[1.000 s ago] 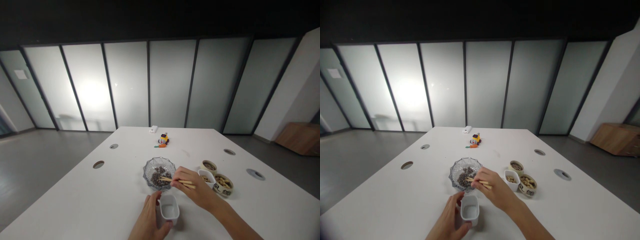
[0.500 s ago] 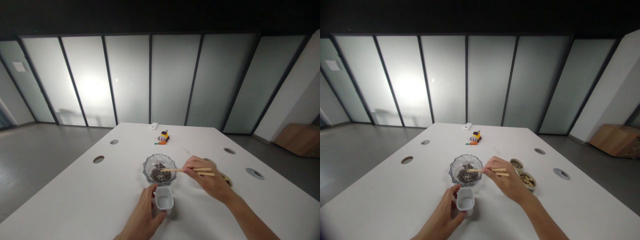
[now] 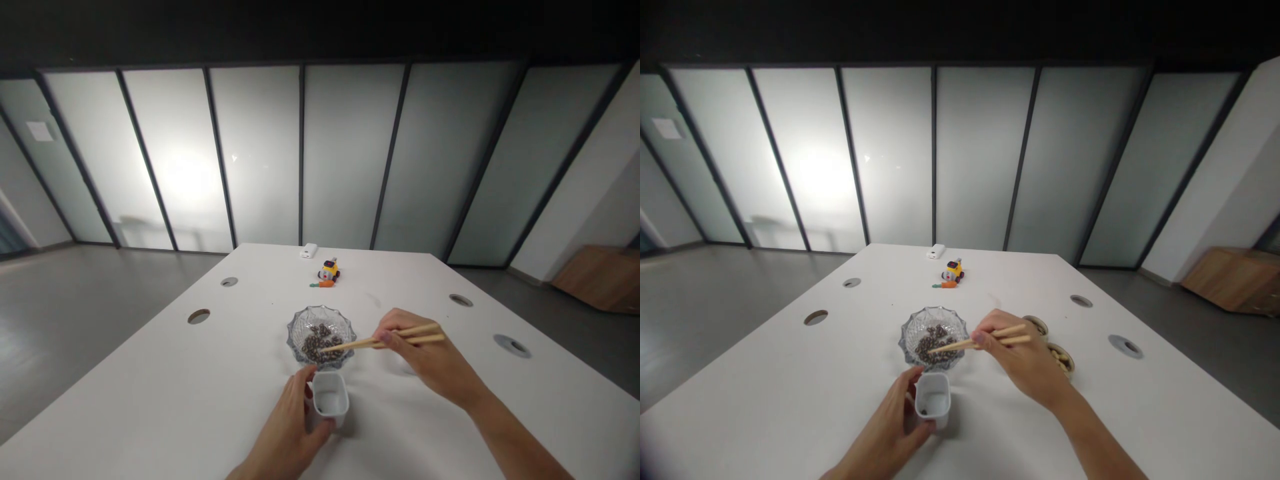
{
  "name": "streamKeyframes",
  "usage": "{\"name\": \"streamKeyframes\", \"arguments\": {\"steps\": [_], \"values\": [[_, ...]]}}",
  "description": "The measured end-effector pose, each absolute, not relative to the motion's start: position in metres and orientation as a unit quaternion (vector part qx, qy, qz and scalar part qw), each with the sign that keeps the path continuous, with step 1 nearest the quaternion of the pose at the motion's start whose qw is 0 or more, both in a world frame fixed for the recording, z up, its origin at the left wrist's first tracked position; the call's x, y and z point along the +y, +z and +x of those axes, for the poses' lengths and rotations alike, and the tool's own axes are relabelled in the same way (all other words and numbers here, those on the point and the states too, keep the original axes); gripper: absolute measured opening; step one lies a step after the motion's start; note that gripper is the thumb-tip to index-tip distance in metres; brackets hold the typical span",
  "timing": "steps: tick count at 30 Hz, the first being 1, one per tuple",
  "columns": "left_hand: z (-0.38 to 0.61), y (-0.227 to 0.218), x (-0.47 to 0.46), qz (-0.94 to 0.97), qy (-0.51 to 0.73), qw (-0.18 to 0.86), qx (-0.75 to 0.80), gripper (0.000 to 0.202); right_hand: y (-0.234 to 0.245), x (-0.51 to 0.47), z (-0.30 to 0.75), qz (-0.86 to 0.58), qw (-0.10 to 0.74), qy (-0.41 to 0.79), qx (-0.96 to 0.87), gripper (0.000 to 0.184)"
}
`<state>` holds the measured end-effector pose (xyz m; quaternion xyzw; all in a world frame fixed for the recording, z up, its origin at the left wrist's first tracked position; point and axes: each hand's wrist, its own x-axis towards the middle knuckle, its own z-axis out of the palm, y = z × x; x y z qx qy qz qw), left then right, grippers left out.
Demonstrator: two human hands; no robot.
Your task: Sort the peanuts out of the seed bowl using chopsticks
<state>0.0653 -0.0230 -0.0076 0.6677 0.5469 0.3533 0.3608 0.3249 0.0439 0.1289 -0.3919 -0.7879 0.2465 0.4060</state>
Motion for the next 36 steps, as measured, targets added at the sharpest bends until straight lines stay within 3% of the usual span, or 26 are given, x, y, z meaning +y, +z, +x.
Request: {"name": "streamKeyframes", "arguments": {"steps": [7, 16, 31, 36], "values": [[0.066, -0.007, -0.023, 0.669, 0.355, 0.359, 0.545, 0.070, 0.099, 0.053, 0.310, -0.368, 0.369, 0.247, -0.816, 0.038], [0.065, -0.004, -0.024, 0.674, 0.355, 0.358, 0.539, 0.070, 0.087, 0.060, 0.308, -0.344, 0.369, 0.274, -0.819, 0.041], [0.065, 0.000, -0.025, 0.677, 0.354, 0.361, 0.535, 0.068, 0.093, 0.059, 0.310, -0.343, 0.374, 0.262, -0.821, 0.041], [0.065, 0.001, -0.025, 0.675, 0.353, 0.363, 0.536, 0.070, 0.114, 0.060, 0.331, -0.373, 0.419, 0.292, -0.774, 0.046]]}}
